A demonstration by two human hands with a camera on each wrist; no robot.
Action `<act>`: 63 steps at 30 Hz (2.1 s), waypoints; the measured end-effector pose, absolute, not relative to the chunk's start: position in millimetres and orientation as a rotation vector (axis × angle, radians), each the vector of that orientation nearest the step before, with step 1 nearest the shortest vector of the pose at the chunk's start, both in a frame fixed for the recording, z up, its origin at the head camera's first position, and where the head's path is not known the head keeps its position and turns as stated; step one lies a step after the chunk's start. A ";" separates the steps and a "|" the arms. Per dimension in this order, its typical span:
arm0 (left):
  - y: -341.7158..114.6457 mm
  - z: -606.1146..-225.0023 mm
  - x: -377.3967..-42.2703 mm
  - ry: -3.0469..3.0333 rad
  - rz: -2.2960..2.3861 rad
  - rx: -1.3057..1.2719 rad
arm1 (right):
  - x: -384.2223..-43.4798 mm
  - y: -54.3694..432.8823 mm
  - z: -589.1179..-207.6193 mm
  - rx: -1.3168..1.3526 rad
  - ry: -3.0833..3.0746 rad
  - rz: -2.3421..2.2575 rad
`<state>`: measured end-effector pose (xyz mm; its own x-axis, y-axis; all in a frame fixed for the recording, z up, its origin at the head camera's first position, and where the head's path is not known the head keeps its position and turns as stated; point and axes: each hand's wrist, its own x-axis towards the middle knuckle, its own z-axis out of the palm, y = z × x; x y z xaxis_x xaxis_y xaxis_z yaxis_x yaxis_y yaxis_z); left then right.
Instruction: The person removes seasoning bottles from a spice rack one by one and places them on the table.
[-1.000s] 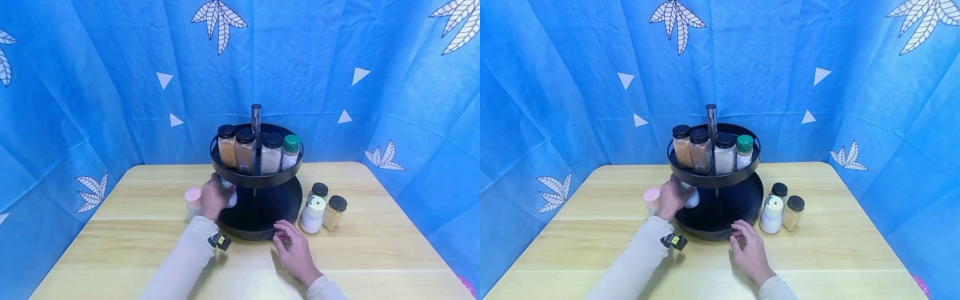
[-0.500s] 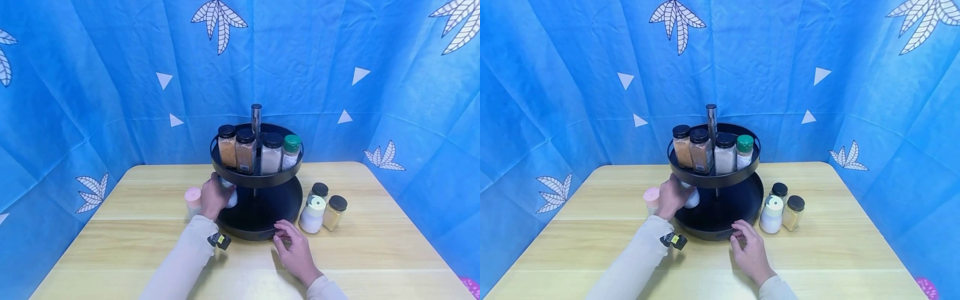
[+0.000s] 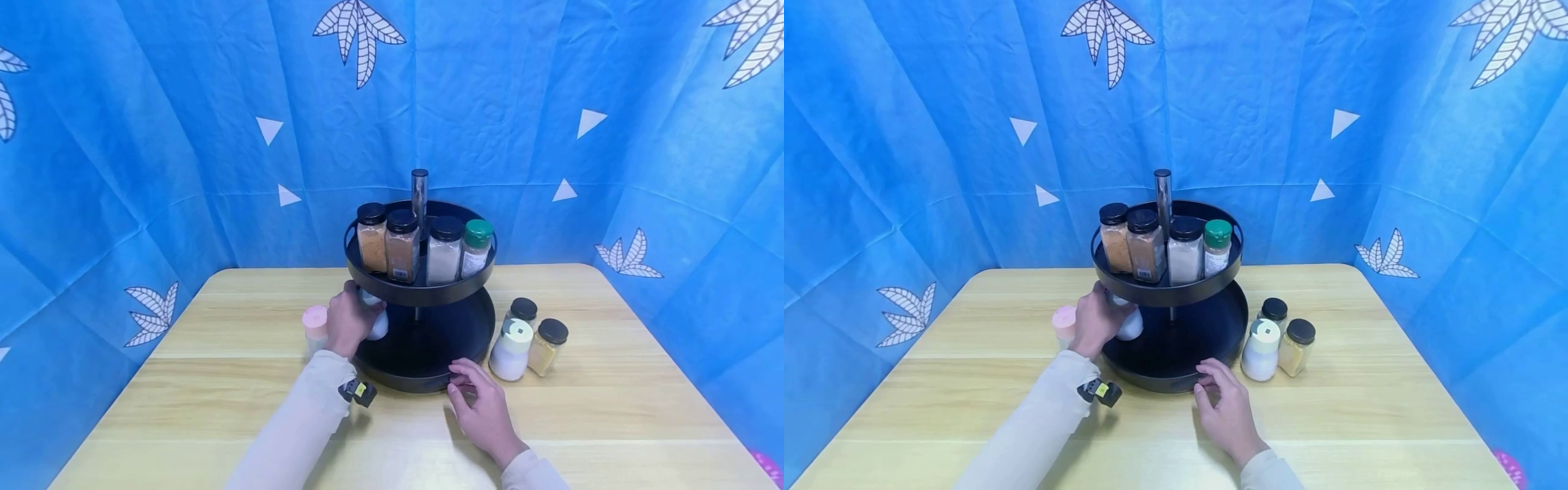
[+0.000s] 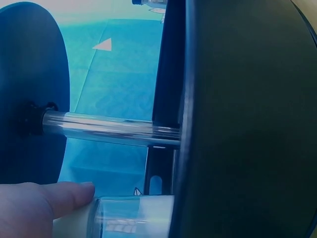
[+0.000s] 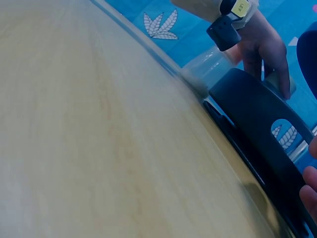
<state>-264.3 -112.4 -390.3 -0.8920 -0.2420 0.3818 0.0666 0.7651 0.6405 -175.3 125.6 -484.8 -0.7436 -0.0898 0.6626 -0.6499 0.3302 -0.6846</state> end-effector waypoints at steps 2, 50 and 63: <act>-112.2 -390.3 -264.6 -2.517 -0.935 0.139 | -175.3 125.7 -484.4 0.648 -2.083 1.424; -109.1 -378.1 -244.1 -2.484 -0.840 -0.021 | -165.0 118.5 -464.2 0.637 -2.083 1.377; -111.4 -373.9 -239.2 -2.529 -0.858 0.038 | -175.1 125.7 -485.3 0.652 -2.093 1.413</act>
